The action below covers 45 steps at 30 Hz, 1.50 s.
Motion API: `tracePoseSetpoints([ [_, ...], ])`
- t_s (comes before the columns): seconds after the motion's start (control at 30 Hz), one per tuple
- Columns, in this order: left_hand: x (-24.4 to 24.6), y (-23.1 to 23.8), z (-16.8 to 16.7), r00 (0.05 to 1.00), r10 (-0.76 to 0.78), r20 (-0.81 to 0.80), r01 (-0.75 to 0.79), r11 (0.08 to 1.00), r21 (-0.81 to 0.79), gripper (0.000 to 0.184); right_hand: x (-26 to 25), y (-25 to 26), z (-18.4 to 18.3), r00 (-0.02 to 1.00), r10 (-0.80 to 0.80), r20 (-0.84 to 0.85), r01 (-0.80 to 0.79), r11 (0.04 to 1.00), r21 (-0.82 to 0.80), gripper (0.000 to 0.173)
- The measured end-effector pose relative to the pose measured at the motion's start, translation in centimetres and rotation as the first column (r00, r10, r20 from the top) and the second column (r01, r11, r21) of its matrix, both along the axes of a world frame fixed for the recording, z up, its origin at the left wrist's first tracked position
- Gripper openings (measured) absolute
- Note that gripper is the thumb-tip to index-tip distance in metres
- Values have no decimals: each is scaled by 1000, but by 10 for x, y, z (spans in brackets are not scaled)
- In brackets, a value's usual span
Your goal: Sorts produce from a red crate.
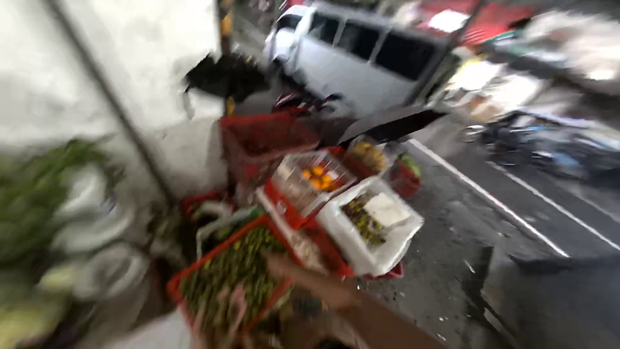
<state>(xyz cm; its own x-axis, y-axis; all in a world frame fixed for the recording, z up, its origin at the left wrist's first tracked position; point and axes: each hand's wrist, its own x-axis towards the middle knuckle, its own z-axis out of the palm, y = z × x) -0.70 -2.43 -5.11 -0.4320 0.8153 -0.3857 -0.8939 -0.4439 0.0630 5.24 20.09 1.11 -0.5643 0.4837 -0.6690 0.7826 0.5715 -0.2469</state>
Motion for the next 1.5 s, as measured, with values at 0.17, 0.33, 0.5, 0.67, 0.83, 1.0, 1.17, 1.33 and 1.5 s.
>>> tracePoseSetpoints([
  [0.17,-5,-41,20,960,280,26,-260,920,-293,57,-11,74,-102,994,57,-95,-67,992,-109,81],
  [0.33,29,-77,18,861,506,-56,-471,749,-466,54,-3,50,-133,998,62,-21,-65,904,-423,42],
  [0.5,89,-77,15,761,649,-21,-540,616,-574,55,6,31,-186,982,118,-145,-153,952,-264,35],
  [0.67,138,-41,5,679,732,58,-566,572,-593,55,-20,10,-182,959,283,2,-283,959,-23,46],
  [0.83,157,-4,-13,714,687,134,-522,651,-551,57,-27,-22,-172,936,309,167,-318,948,24,50],
  [1.0,148,24,-44,740,635,221,-465,721,-513,58,-5,-12,-188,926,377,-24,-376,926,45,55],
  [1.17,128,43,-86,841,510,184,-375,792,-482,57,-11,10,-211,893,448,31,-448,894,-17,61],
  [1.33,120,55,-107,859,503,93,-395,768,-505,58,-12,26,-213,849,528,0,-526,846,-89,51],
  [1.5,124,63,-124,779,617,110,-506,724,-469,60,-6,52,-216,846,483,-226,-525,828,-196,52],
])
